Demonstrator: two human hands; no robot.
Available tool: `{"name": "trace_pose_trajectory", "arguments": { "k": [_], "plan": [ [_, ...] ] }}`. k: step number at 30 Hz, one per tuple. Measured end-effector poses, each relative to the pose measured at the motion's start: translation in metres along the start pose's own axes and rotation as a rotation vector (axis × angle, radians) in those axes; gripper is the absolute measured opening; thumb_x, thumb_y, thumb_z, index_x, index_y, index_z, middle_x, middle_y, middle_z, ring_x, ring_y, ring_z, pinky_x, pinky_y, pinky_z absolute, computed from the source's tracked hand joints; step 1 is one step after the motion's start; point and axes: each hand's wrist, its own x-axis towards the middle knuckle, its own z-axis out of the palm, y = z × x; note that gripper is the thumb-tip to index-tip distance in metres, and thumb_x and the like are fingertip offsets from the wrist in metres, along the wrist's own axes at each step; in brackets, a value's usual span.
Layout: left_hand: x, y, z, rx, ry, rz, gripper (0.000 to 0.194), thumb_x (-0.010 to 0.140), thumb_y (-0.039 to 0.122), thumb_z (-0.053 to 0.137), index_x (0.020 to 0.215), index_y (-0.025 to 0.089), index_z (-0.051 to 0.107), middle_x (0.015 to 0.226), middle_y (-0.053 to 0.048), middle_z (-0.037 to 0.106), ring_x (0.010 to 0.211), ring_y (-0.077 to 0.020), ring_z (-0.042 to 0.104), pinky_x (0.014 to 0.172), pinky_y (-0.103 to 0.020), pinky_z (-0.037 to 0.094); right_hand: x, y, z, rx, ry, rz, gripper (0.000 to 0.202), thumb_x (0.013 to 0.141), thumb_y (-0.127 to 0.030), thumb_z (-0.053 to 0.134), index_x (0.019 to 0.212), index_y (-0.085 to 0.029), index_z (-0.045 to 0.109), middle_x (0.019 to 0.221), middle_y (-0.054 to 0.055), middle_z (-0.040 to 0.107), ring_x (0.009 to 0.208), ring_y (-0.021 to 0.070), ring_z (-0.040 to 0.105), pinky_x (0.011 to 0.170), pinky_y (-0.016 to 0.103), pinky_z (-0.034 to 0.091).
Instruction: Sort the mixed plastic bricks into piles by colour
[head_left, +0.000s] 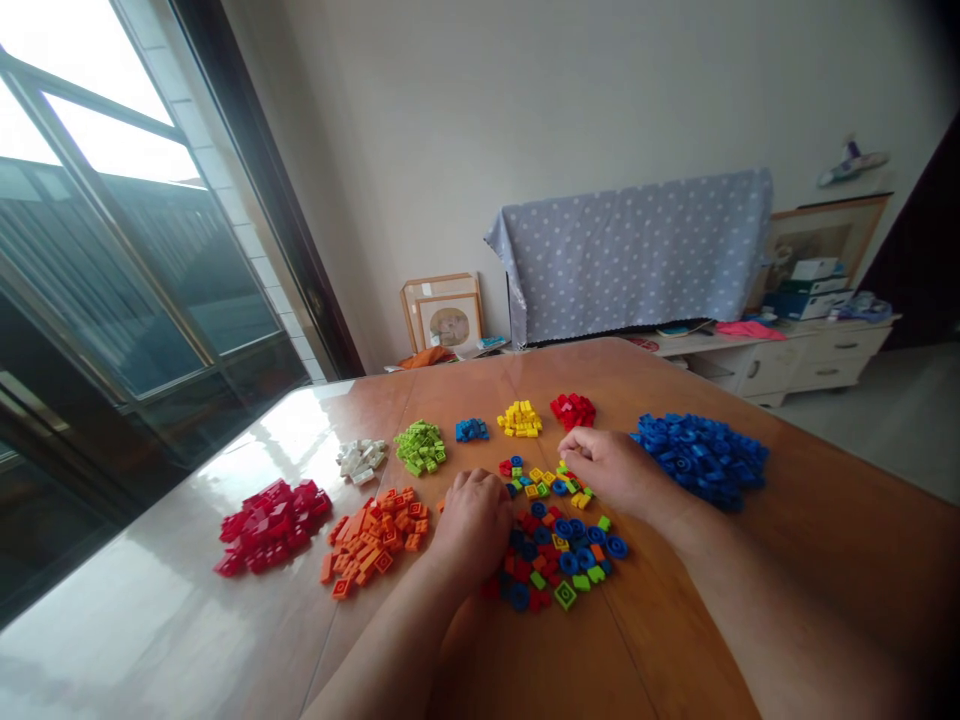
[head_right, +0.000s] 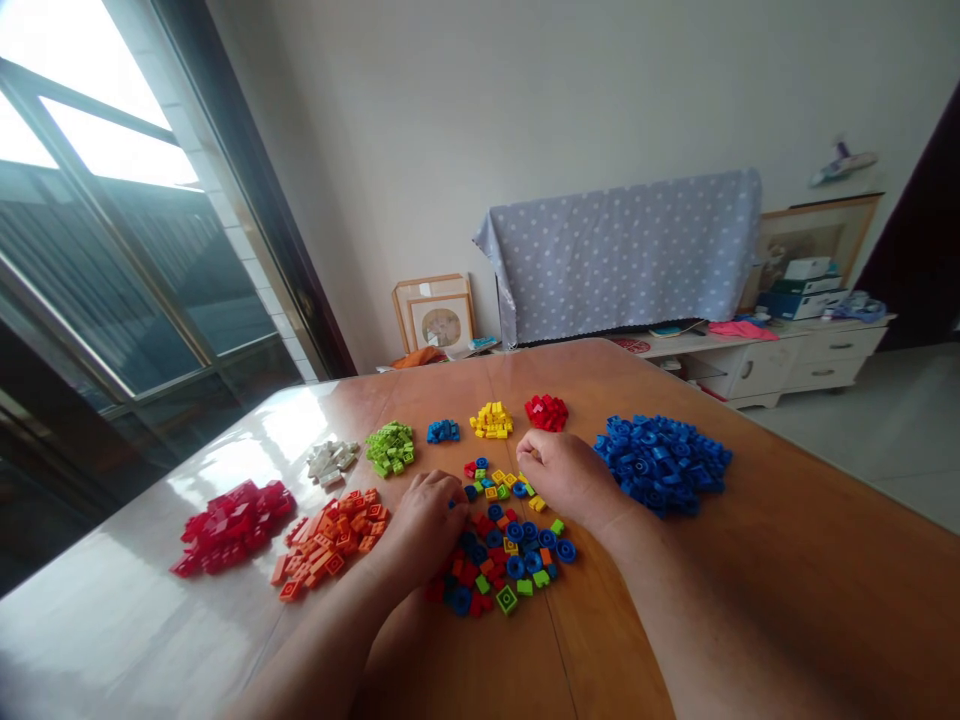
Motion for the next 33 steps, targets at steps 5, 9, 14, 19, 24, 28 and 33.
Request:
{"name": "trace_pose_trajectory", "arguments": {
  "k": [5, 9, 14, 19, 24, 28, 33],
  "plan": [
    [0.001, -0.008, -0.003, -0.009, 0.072, 0.001, 0.014, 0.088, 0.022, 0.051, 0.089, 0.019, 0.064, 0.096, -0.007, 0.065, 0.096, -0.0217, 0.057, 0.085, -0.031, 0.043, -0.01, -0.023, 0.002, 0.049, -0.107, -0.06, 0.019, 0.085, -0.031, 0.053, 0.086, -0.022, 0.07, 0.064, -0.003, 0.063, 0.058, 0.012, 0.054, 0.052, 0.022, 0.03],
    [0.0, -0.014, -0.01, -0.008, 0.125, -0.018, 0.016, 0.091, 0.022, 0.049, 0.09, 0.02, 0.064, 0.095, -0.006, 0.064, 0.094, -0.0206, 0.058, 0.084, -0.031, 0.043, -0.028, -0.055, 0.006, 0.052, -0.337, -0.175, 0.015, 0.081, -0.025, 0.057, 0.082, -0.022, 0.072, 0.065, -0.003, 0.064, 0.06, 0.0113, 0.054, 0.053, 0.022, 0.029],
    [-0.001, -0.02, -0.018, -0.038, 0.201, -0.067, 0.014, 0.089, 0.021, 0.05, 0.092, 0.021, 0.064, 0.097, -0.005, 0.065, 0.095, -0.0209, 0.059, 0.083, -0.031, 0.044, -0.046, -0.083, 0.01, -0.037, -0.487, -0.315, 0.015, 0.077, -0.036, 0.067, 0.085, -0.025, 0.072, 0.076, -0.003, 0.07, 0.066, 0.0129, 0.058, 0.057, 0.023, 0.029],
    [0.0, -0.024, -0.022, -0.066, 0.268, -0.097, 0.012, 0.087, 0.021, 0.053, 0.094, 0.021, 0.063, 0.098, -0.005, 0.067, 0.096, -0.0219, 0.059, 0.083, -0.033, 0.044, -0.053, -0.09, 0.017, -0.18, -0.533, -0.379, 0.032, 0.075, -0.053, 0.068, 0.089, -0.025, 0.07, 0.081, 0.0, 0.072, 0.072, 0.0177, 0.062, 0.058, 0.026, 0.027],
    [-0.001, -0.023, -0.023, -0.082, 0.288, -0.121, 0.012, 0.087, 0.022, 0.054, 0.094, 0.022, 0.063, 0.099, -0.005, 0.067, 0.097, -0.0224, 0.059, 0.084, -0.033, 0.044, -0.055, -0.088, 0.028, -0.307, -0.477, -0.369, 0.014, 0.079, -0.032, 0.061, 0.088, -0.024, 0.068, 0.082, 0.002, 0.073, 0.074, 0.0192, 0.063, 0.059, 0.028, 0.025],
    [-0.002, -0.024, -0.023, -0.091, 0.283, -0.126, 0.012, 0.087, 0.023, 0.054, 0.095, 0.021, 0.063, 0.099, -0.005, 0.067, 0.097, -0.0219, 0.06, 0.083, -0.032, 0.044, -0.053, -0.085, 0.032, -0.339, -0.425, -0.323, 0.009, 0.076, -0.023, 0.06, 0.082, -0.023, 0.067, 0.076, 0.003, 0.071, 0.07, 0.0195, 0.062, 0.058, 0.029, 0.022],
    [-0.002, -0.025, -0.022, -0.106, 0.259, -0.142, 0.012, 0.087, 0.024, 0.054, 0.095, 0.021, 0.063, 0.1, -0.005, 0.068, 0.096, -0.0216, 0.061, 0.082, -0.032, 0.044, -0.042, -0.076, 0.024, -0.268, -0.343, -0.209, 0.007, 0.074, -0.023, 0.063, 0.08, -0.024, 0.066, 0.073, 0.001, 0.069, 0.067, 0.0177, 0.059, 0.057, 0.028, 0.022]
  ]
}}
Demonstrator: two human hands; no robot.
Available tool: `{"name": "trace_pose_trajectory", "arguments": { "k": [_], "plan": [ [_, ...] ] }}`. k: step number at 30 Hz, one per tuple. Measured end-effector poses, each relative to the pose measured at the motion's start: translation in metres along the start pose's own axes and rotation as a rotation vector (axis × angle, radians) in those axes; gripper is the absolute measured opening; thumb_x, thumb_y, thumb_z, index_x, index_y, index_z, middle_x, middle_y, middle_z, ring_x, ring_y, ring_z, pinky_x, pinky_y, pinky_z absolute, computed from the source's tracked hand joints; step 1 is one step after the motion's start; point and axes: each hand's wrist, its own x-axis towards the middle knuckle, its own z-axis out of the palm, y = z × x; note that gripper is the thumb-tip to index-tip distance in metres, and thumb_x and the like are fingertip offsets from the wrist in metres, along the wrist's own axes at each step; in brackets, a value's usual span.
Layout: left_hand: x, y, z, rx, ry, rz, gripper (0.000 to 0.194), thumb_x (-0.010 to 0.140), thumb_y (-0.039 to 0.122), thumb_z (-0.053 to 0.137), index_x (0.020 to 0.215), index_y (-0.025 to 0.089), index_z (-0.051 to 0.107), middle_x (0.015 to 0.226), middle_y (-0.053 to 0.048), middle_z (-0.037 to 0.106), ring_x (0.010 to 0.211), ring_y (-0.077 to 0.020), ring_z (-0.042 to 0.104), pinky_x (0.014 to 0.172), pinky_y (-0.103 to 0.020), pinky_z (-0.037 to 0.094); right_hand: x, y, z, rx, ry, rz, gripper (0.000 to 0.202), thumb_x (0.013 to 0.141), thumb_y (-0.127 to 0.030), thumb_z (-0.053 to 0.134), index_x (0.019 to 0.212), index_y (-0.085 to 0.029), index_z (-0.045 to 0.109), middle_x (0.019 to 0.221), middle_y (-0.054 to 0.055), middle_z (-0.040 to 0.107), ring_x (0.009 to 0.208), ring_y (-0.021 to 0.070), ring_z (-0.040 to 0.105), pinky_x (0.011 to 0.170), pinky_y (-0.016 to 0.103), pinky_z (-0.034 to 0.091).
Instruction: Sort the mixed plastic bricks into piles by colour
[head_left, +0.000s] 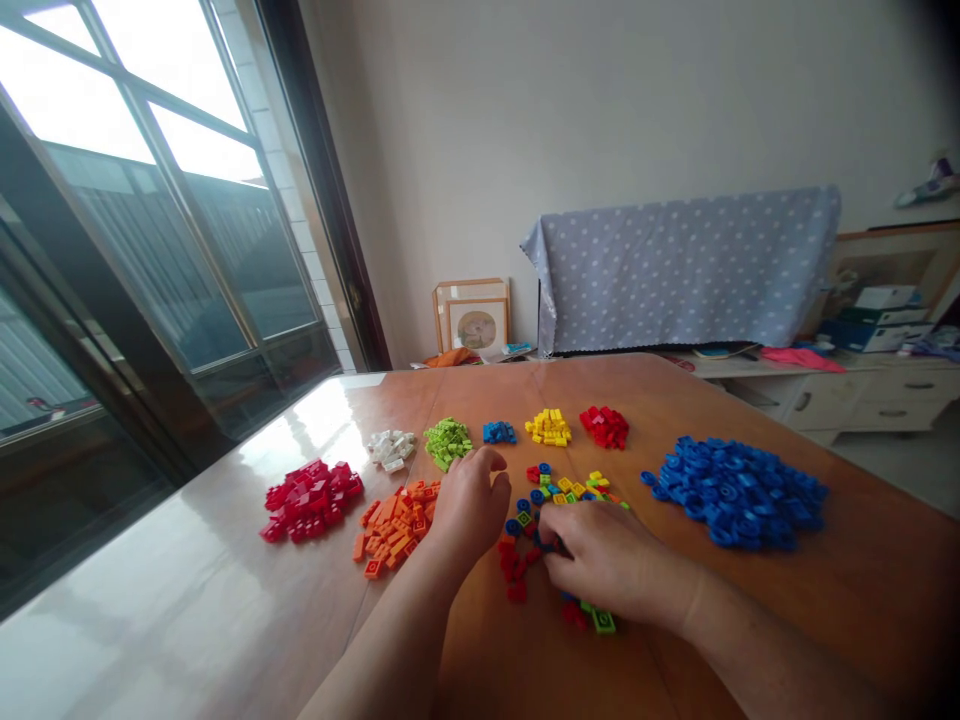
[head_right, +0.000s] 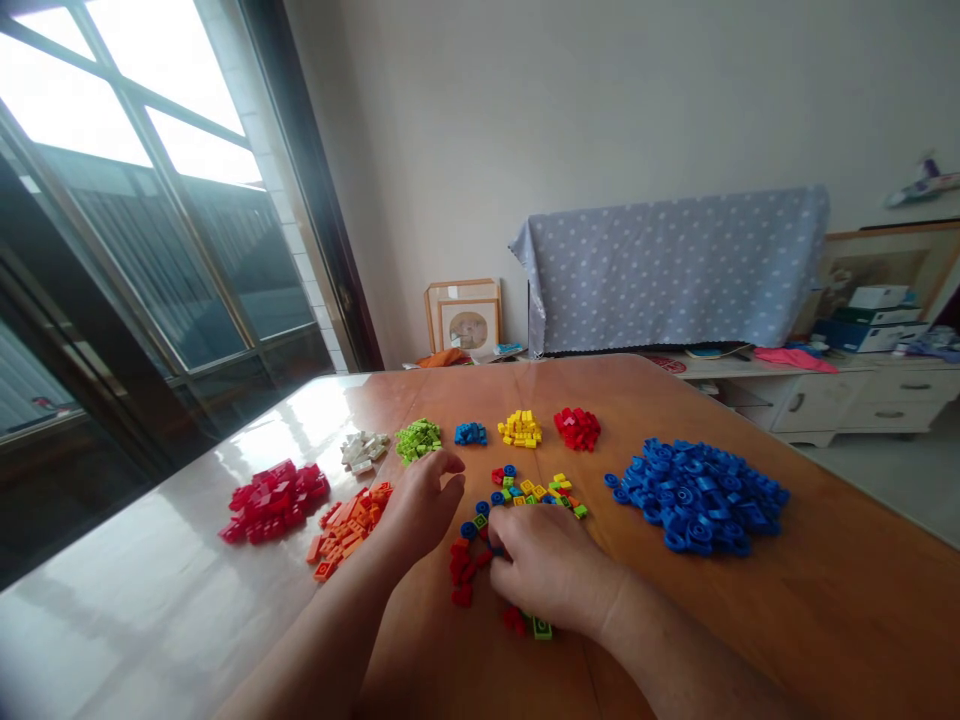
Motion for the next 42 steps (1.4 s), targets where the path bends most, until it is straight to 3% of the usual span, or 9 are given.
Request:
{"name": "trace_pose_trajectory", "arguments": {
  "k": [5, 9, 17, 27, 31, 35, 38, 42],
  "plan": [
    [-0.002, 0.007, 0.0, -0.023, -0.067, 0.037, 0.015, 0.085, 0.019, 0.053, 0.093, 0.021, 0.065, 0.096, -0.004, 0.068, 0.091, -0.0199, 0.06, 0.077, -0.029, 0.044, 0.009, 0.032, -0.009, 0.116, 0.099, 0.16, 0.008, 0.078, -0.026, 0.06, 0.084, -0.024, 0.064, 0.066, -0.001, 0.065, 0.06, 0.0142, 0.053, 0.055, 0.026, 0.024],
    [-0.006, 0.014, 0.002, -0.013, -0.173, 0.112, 0.019, 0.084, 0.019, 0.053, 0.093, 0.022, 0.069, 0.094, -0.005, 0.067, 0.092, -0.0208, 0.059, 0.079, -0.03, 0.044, 0.014, 0.049, -0.004, 0.144, 0.11, 0.166, 0.007, 0.076, -0.022, 0.059, 0.082, -0.022, 0.062, 0.065, -0.002, 0.062, 0.06, 0.0133, 0.052, 0.056, 0.024, 0.025],
    [-0.012, 0.022, 0.018, 0.1, -0.253, 0.112, 0.017, 0.08, 0.027, 0.06, 0.089, 0.027, 0.075, 0.095, -0.007, 0.064, 0.096, -0.0258, 0.054, 0.079, -0.034, 0.04, 0.016, 0.039, 0.002, 0.117, 0.129, 0.092, 0.014, 0.072, -0.014, 0.056, 0.084, -0.022, 0.058, 0.074, -0.002, 0.06, 0.066, 0.0129, 0.051, 0.058, 0.025, 0.023],
    [-0.013, 0.025, 0.022, 0.048, -0.197, 0.074, 0.011, 0.076, 0.019, 0.059, 0.081, 0.023, 0.068, 0.093, -0.006, 0.063, 0.095, -0.0247, 0.054, 0.078, -0.033, 0.038, 0.021, 0.032, 0.012, 0.199, 0.173, 0.055, 0.011, 0.073, -0.014, 0.056, 0.081, -0.021, 0.056, 0.071, -0.003, 0.058, 0.068, 0.0142, 0.051, 0.061, 0.024, 0.029],
    [-0.012, 0.032, 0.022, -0.234, -0.14, -0.019, 0.007, 0.078, 0.016, 0.056, 0.079, 0.02, 0.062, 0.082, -0.003, 0.062, 0.082, -0.019, 0.054, 0.071, -0.029, 0.038, 0.024, 0.034, 0.014, 0.399, 0.228, 0.072, 0.011, 0.077, -0.017, 0.054, 0.086, -0.022, 0.056, 0.069, -0.004, 0.057, 0.065, 0.0136, 0.052, 0.06, 0.024, 0.034],
    [-0.012, 0.038, 0.026, -0.838, -0.201, -0.287, 0.004, 0.079, 0.019, 0.059, 0.083, 0.018, 0.058, 0.068, 0.002, 0.056, 0.063, -0.0112, 0.05, 0.06, -0.023, 0.037, 0.026, 0.03, 0.013, 0.635, 0.246, 0.054, 0.007, 0.081, -0.022, 0.054, 0.089, -0.021, 0.055, 0.072, -0.003, 0.056, 0.066, 0.0132, 0.053, 0.06, 0.023, 0.041],
    [-0.011, 0.038, 0.027, -1.245, -0.233, -0.408, 0.018, 0.074, 0.024, 0.069, 0.088, 0.016, 0.059, 0.072, 0.001, 0.059, 0.062, -0.0093, 0.053, 0.063, -0.021, 0.041, 0.025, 0.025, 0.01, 0.74, 0.268, 0.023, 0.008, 0.083, -0.025, 0.055, 0.09, -0.021, 0.055, 0.074, -0.002, 0.056, 0.069, 0.0134, 0.054, 0.063, 0.023, 0.045],
    [-0.01, 0.036, 0.027, -1.493, -0.266, -0.479, 0.033, 0.069, 0.029, 0.079, 0.094, 0.014, 0.063, 0.084, -0.004, 0.065, 0.071, -0.0113, 0.061, 0.073, -0.024, 0.047, 0.024, 0.021, 0.005, 0.73, 0.303, 0.018, 0.01, 0.085, -0.029, 0.055, 0.091, -0.021, 0.056, 0.076, -0.001, 0.058, 0.071, 0.0145, 0.056, 0.067, 0.025, 0.049]
  ]
}}
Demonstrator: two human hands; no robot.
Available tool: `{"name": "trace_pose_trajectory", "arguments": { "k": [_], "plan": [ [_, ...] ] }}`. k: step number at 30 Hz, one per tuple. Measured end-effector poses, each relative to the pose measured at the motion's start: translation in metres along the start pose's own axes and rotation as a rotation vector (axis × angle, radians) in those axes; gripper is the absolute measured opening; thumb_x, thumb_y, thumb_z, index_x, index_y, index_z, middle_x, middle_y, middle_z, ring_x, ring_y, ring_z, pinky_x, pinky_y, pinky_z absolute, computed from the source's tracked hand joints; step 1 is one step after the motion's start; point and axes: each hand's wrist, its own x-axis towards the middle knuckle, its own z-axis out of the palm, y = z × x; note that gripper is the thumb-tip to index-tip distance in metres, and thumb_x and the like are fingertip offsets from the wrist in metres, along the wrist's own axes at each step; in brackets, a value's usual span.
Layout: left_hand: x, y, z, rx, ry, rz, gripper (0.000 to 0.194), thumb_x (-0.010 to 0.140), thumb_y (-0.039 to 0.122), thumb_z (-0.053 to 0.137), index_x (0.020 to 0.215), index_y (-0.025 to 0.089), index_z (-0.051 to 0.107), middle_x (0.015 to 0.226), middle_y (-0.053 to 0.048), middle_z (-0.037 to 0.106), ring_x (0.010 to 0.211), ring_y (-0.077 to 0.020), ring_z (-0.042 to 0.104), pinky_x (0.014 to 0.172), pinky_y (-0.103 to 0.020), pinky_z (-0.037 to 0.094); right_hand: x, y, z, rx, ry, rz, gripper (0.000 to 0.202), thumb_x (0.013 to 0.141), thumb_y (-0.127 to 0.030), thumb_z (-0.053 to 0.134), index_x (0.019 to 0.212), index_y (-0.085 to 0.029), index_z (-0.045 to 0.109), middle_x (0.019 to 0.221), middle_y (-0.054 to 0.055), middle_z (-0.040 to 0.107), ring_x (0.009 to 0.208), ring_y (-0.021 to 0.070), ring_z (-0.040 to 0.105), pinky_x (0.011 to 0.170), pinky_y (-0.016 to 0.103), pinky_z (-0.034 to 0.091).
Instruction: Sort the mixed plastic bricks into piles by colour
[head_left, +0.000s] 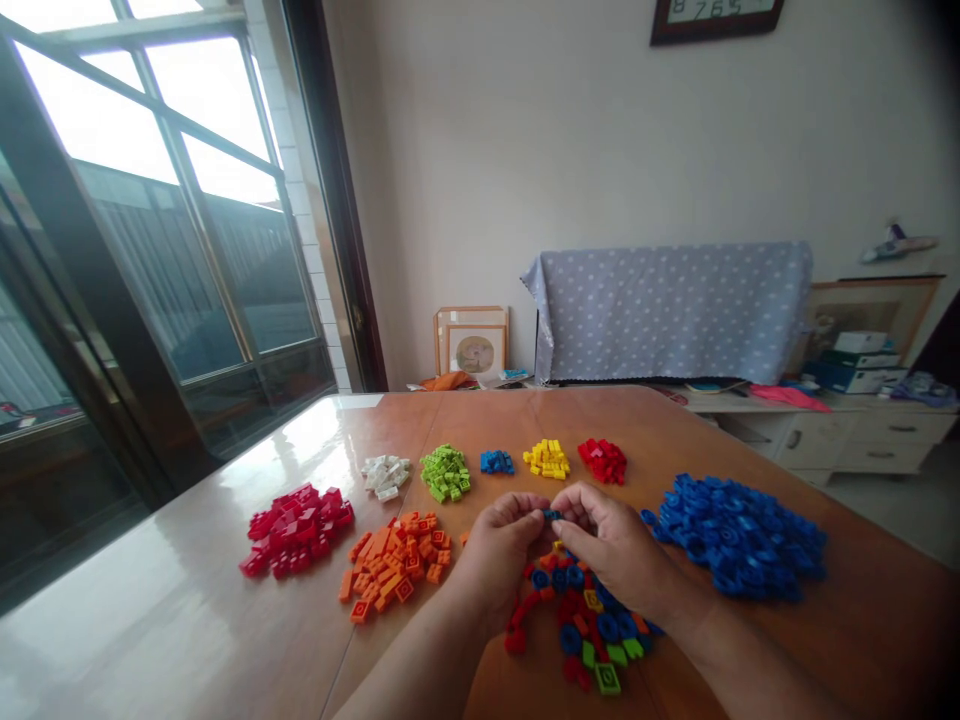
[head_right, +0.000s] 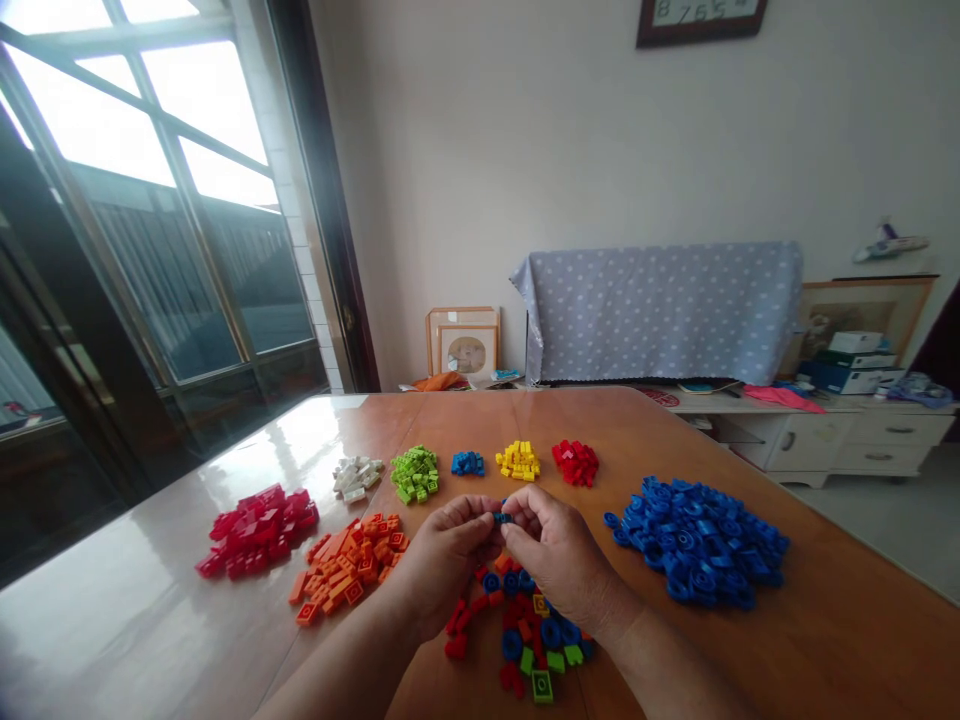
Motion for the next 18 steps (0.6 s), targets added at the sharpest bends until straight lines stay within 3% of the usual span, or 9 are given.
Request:
{"name": "trace_pose_trajectory", "arguments": {
  "k": [10, 18],
  "plan": [
    [0.001, -0.0048, 0.0017, -0.086, -0.037, -0.021, 0.035, 0.069, 0.03, 0.081, 0.095, 0.012, 0.066, 0.087, -0.006, 0.066, 0.076, -0.0128, 0.063, 0.075, -0.025, 0.048, -0.0015, -0.0005, 0.0001, -0.208, 0.128, -0.119, 0.013, 0.083, -0.021, 0.054, 0.093, -0.021, 0.063, 0.083, 0.002, 0.063, 0.074, 0.0167, 0.059, 0.069, 0.027, 0.048],
    [-0.0012, -0.0018, 0.0015, -0.099, -0.013, -0.069, 0.03, 0.068, 0.023, 0.081, 0.091, 0.011, 0.066, 0.088, -0.007, 0.067, 0.072, -0.0102, 0.06, 0.069, -0.021, 0.046, -0.0027, -0.0042, -0.0032, -0.283, 0.123, -0.163, 0.015, 0.083, -0.017, 0.054, 0.089, -0.021, 0.068, 0.083, 0.003, 0.062, 0.074, 0.0163, 0.058, 0.068, 0.027, 0.046]
  ]
}}
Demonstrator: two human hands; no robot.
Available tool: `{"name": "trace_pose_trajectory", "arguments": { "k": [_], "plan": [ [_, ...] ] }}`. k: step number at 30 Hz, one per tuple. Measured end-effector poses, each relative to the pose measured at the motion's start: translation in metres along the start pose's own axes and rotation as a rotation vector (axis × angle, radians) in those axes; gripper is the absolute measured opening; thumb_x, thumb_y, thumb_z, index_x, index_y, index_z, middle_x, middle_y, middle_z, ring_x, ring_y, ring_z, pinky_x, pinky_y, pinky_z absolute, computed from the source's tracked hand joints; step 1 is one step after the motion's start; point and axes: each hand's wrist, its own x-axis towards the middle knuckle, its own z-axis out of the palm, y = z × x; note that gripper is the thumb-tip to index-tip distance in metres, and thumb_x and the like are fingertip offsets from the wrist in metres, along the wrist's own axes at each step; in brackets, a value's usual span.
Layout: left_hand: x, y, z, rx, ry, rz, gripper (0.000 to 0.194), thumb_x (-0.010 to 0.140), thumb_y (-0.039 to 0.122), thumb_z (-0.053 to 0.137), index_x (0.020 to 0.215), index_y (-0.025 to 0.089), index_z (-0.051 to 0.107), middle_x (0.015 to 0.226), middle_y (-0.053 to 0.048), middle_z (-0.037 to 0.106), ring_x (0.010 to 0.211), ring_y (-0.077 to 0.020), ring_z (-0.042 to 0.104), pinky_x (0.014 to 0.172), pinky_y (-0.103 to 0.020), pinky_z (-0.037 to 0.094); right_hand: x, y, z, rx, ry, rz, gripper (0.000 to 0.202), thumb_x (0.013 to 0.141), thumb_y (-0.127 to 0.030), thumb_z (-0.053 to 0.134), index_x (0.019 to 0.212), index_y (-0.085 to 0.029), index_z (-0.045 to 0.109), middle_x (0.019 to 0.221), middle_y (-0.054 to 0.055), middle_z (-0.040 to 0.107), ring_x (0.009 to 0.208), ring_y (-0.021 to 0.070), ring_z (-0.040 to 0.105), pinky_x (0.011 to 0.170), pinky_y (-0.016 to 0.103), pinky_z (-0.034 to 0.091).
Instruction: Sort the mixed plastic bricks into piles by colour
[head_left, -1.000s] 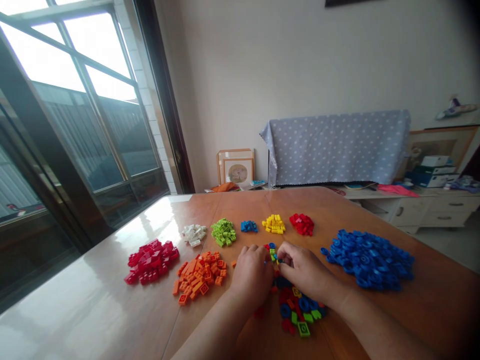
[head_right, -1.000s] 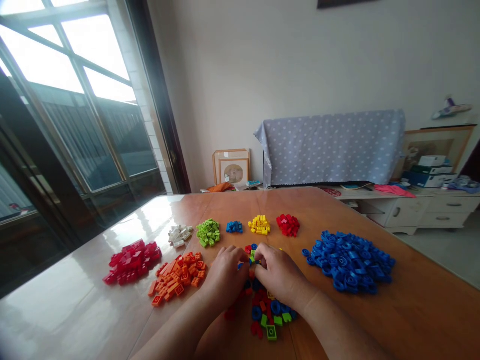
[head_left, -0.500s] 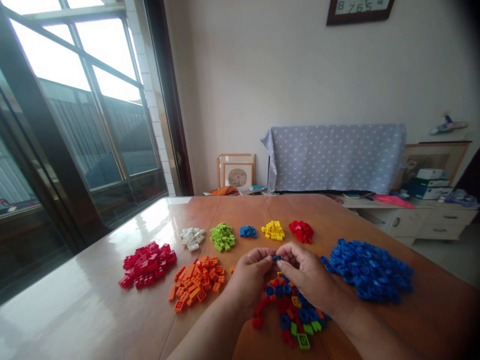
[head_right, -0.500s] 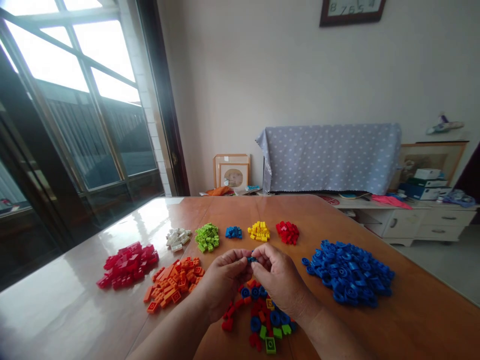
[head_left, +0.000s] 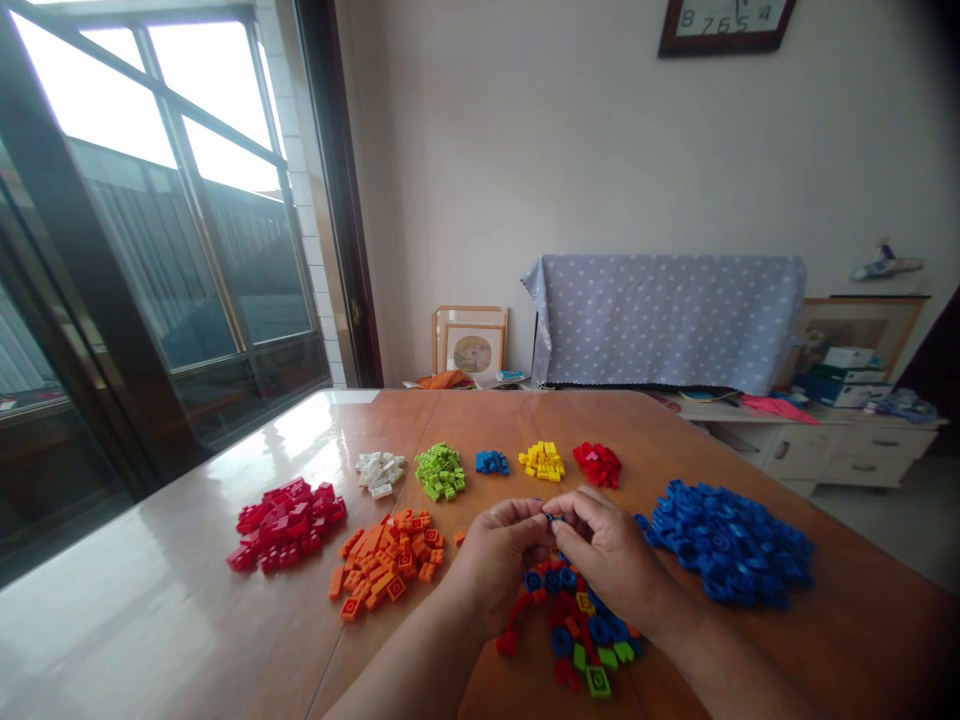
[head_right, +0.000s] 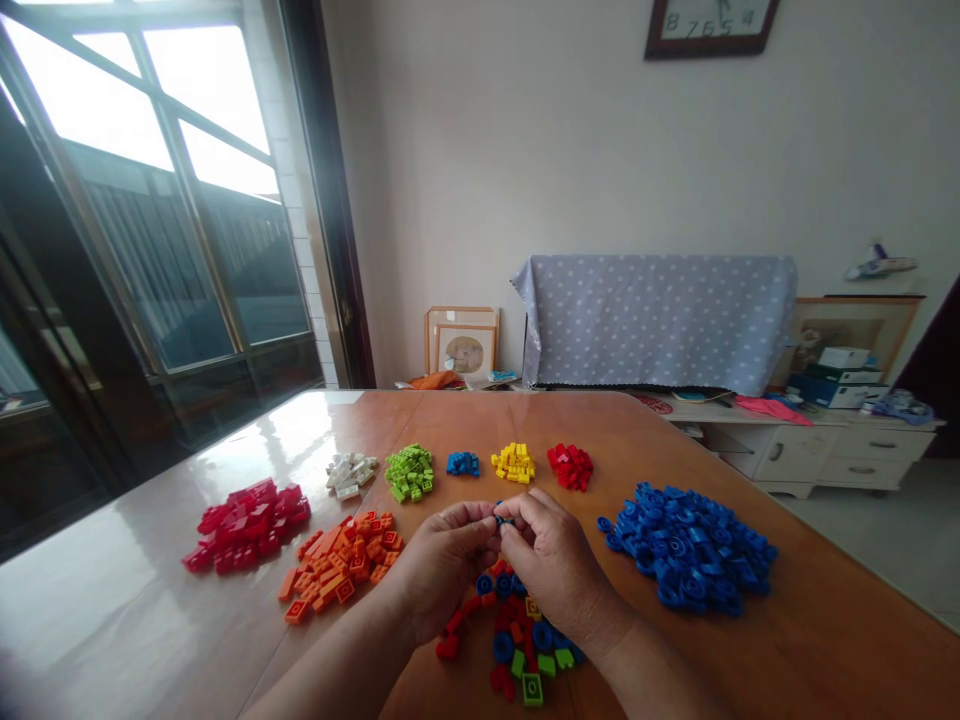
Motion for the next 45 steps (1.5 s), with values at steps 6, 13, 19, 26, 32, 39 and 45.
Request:
{"name": "trace_pose_trajectory", "arguments": {
  "k": [6, 13, 19, 26, 32, 39, 45],
  "plan": [
    [0.002, 0.001, 0.0, 0.007, 0.042, 0.034, 0.025, 0.068, 0.017, 0.078, 0.088, 0.011, 0.065, 0.079, -0.005, 0.065, 0.066, -0.009, 0.057, 0.065, -0.02, 0.044, -0.003, -0.002, 0.003, 0.02, -0.017, -0.024, 0.015, 0.086, -0.02, 0.054, 0.093, -0.022, 0.068, 0.083, 0.003, 0.063, 0.074, 0.0164, 0.059, 0.068, 0.027, 0.046],
    [-0.001, 0.008, -0.001, -0.066, 0.048, 0.019, 0.019, 0.075, 0.014, 0.07, 0.092, 0.013, 0.063, 0.084, -0.007, 0.067, 0.069, -0.0112, 0.061, 0.067, -0.022, 0.046, -0.001, -0.005, -0.002, 0.449, -0.088, 0.255, 0.026, 0.09, -0.042, 0.058, 0.101, -0.019, 0.066, 0.087, 0.004, 0.069, 0.077, 0.0174, 0.064, 0.072, 0.029, 0.052],
    [-0.003, 0.011, -0.001, -0.096, -0.028, 0.005, 0.014, 0.081, 0.015, 0.068, 0.093, 0.013, 0.061, 0.085, -0.008, 0.067, 0.072, -0.0128, 0.062, 0.07, -0.023, 0.047, 0.0, 0.001, -0.003, 0.757, -0.131, 0.417, 0.032, 0.089, -0.046, 0.063, 0.108, -0.019, 0.067, 0.091, 0.003, 0.068, 0.073, 0.0128, 0.06, 0.067, 0.025, 0.049],
    [-0.004, 0.011, 0.0, -0.116, -0.089, -0.034, 0.013, 0.084, 0.018, 0.068, 0.092, 0.013, 0.061, 0.084, -0.008, 0.065, 0.07, -0.0123, 0.062, 0.068, -0.023, 0.045, -0.001, 0.0, -0.002, 0.891, -0.161, 0.45, 0.028, 0.09, -0.04, 0.063, 0.11, -0.019, 0.067, 0.091, 0.004, 0.067, 0.072, 0.0107, 0.057, 0.065, 0.022, 0.046],
    [-0.004, 0.013, -0.001, -0.127, -0.066, -0.044, 0.017, 0.081, 0.021, 0.073, 0.092, 0.014, 0.061, 0.081, -0.006, 0.065, 0.067, -0.0104, 0.06, 0.064, -0.021, 0.044, -0.002, 0.003, -0.003, 0.808, -0.144, 0.442, 0.026, 0.09, -0.04, 0.063, 0.105, -0.019, 0.066, 0.09, 0.003, 0.065, 0.072, 0.0117, 0.057, 0.065, 0.024, 0.046],
    [-0.001, 0.009, -0.003, -0.108, -0.022, -0.025, 0.023, 0.077, 0.025, 0.078, 0.089, 0.014, 0.062, 0.078, -0.003, 0.062, 0.063, -0.0084, 0.054, 0.06, -0.02, 0.041, -0.002, -0.004, -0.003, 0.671, -0.113, 0.403, 0.023, 0.088, -0.04, 0.062, 0.099, -0.019, 0.062, 0.075, -0.002, 0.061, 0.066, 0.012, 0.055, 0.064, 0.026, 0.046],
    [-0.003, 0.006, -0.001, 0.041, -0.005, 0.034, 0.033, 0.074, 0.04, 0.079, 0.083, 0.013, 0.062, 0.067, 0.001, 0.054, 0.059, -0.0075, 0.046, 0.058, -0.019, 0.036, -0.002, -0.01, -0.002, 0.618, -0.166, 0.353, 0.023, 0.086, -0.04, 0.064, 0.094, -0.018, 0.06, 0.077, -0.002, 0.06, 0.07, 0.0128, 0.055, 0.064, 0.025, 0.046]
  ]
}}
